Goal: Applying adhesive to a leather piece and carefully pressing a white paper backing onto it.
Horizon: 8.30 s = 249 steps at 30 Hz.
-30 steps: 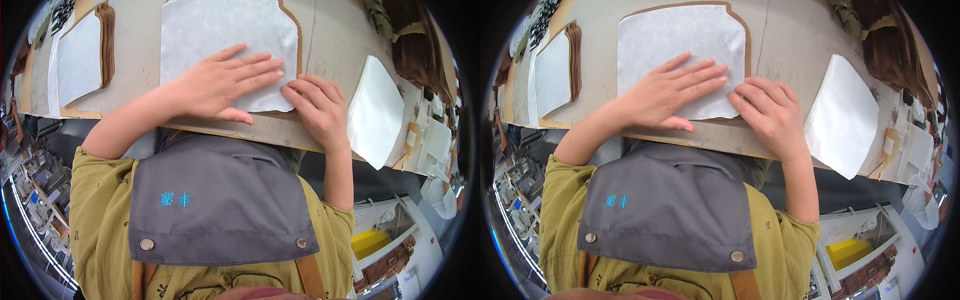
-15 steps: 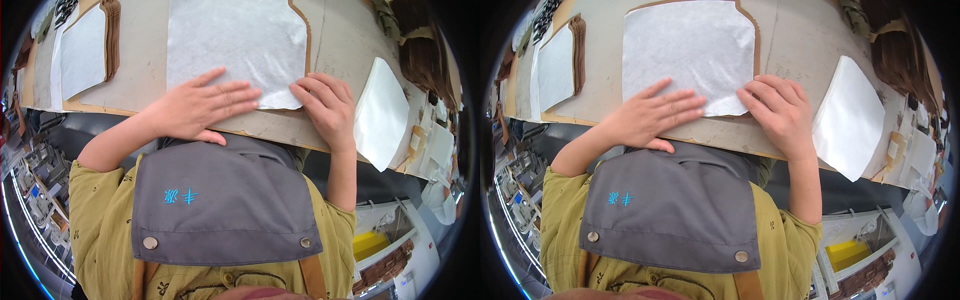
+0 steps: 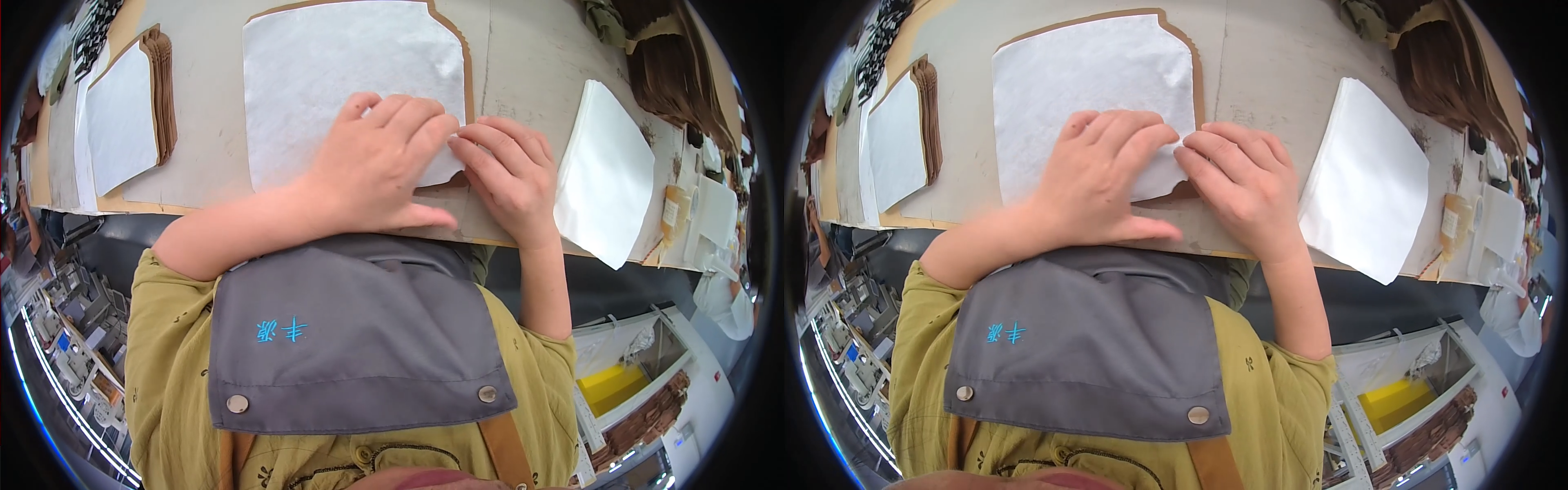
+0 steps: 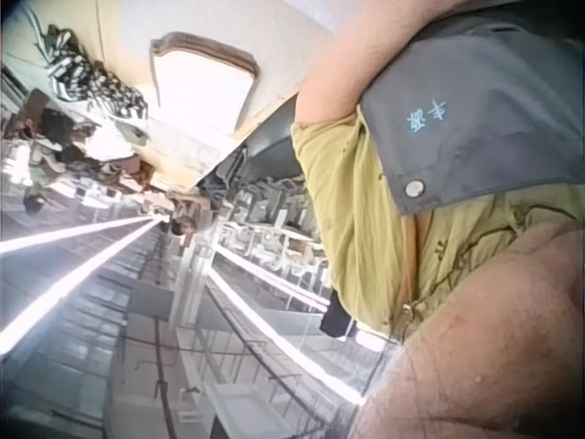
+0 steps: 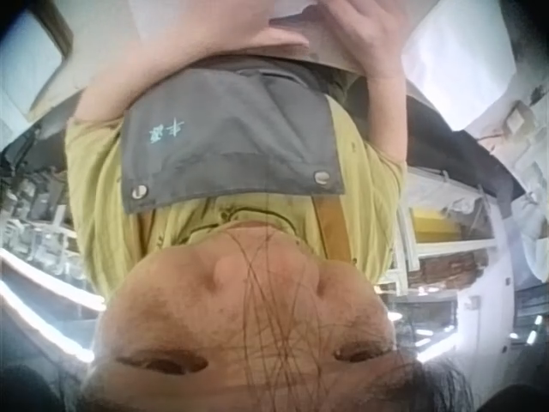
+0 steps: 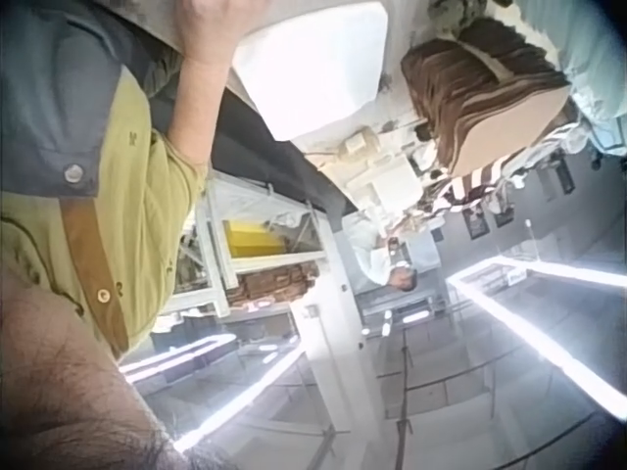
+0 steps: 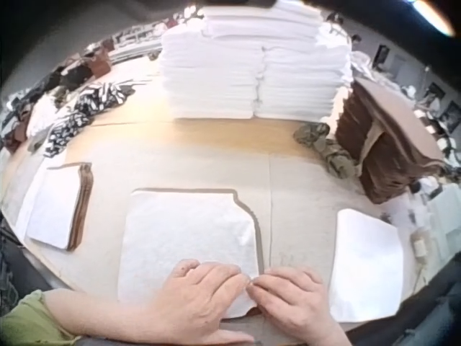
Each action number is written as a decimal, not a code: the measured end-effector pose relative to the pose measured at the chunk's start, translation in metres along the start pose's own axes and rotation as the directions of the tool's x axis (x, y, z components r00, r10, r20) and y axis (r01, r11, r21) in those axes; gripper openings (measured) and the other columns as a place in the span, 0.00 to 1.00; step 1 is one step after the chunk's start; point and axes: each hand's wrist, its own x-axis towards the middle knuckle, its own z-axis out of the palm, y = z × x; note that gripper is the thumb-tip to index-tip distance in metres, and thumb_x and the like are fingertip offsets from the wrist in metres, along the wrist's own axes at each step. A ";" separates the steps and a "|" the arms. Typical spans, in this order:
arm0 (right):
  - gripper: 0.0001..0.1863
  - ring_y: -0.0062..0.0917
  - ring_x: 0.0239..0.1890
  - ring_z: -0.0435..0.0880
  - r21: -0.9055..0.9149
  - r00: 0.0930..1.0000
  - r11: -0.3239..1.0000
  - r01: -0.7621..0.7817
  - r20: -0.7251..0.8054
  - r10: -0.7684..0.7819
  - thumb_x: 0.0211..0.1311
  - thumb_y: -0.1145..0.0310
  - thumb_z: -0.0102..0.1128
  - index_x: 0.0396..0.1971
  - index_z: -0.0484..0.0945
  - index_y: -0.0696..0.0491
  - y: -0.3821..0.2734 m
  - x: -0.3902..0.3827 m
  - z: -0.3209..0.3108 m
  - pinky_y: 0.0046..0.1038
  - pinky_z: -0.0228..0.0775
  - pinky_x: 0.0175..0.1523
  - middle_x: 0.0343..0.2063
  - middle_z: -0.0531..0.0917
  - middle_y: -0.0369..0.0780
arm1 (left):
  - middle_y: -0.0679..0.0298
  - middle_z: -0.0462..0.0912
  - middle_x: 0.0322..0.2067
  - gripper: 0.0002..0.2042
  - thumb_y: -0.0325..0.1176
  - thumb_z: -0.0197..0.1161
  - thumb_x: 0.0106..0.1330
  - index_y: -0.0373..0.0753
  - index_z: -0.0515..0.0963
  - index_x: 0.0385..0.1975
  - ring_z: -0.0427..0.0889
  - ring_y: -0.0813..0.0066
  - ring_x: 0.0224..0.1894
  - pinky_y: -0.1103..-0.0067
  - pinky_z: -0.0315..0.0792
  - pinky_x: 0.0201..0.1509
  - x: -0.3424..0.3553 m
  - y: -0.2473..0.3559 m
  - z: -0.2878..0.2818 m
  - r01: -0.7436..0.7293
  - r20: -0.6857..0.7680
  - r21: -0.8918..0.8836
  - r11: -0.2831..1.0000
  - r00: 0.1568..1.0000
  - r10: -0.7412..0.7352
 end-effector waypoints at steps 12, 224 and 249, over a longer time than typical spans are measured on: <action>0.11 0.30 0.50 0.82 0.026 0.950 0.950 -0.311 -0.002 0.311 0.56 0.71 0.71 0.40 0.85 0.48 0.008 0.018 0.002 0.32 0.71 0.51 0.45 0.85 0.31 | 0.61 0.80 0.44 0.09 0.21 0.62 0.63 0.37 0.74 0.41 0.79 0.71 0.45 0.75 0.71 0.53 -0.002 -0.019 0.008 0.267 0.092 -0.573 0.775 0.960 -0.263; 0.49 0.31 0.81 0.48 -0.235 0.793 0.850 -0.472 0.307 0.526 0.69 0.37 0.53 0.77 0.54 0.56 -0.028 0.062 0.071 0.48 0.36 0.81 0.79 0.54 0.42 | 0.59 0.54 0.78 0.40 0.56 0.53 0.75 0.39 0.50 0.79 0.51 0.61 0.80 0.58 0.44 0.81 -0.064 -0.092 -0.028 0.443 -0.039 0.375 0.814 0.885 -0.463; 0.48 0.33 0.81 0.50 -0.275 0.774 0.881 -0.385 0.423 0.471 0.68 0.33 0.49 0.78 0.52 0.49 -0.051 -0.001 0.012 0.54 0.38 0.79 0.79 0.54 0.38 | 0.58 0.54 0.78 0.40 0.58 0.53 0.74 0.39 0.52 0.78 0.53 0.58 0.80 0.55 0.46 0.80 -0.093 -0.056 -0.032 0.348 0.043 0.329 0.878 0.923 -0.382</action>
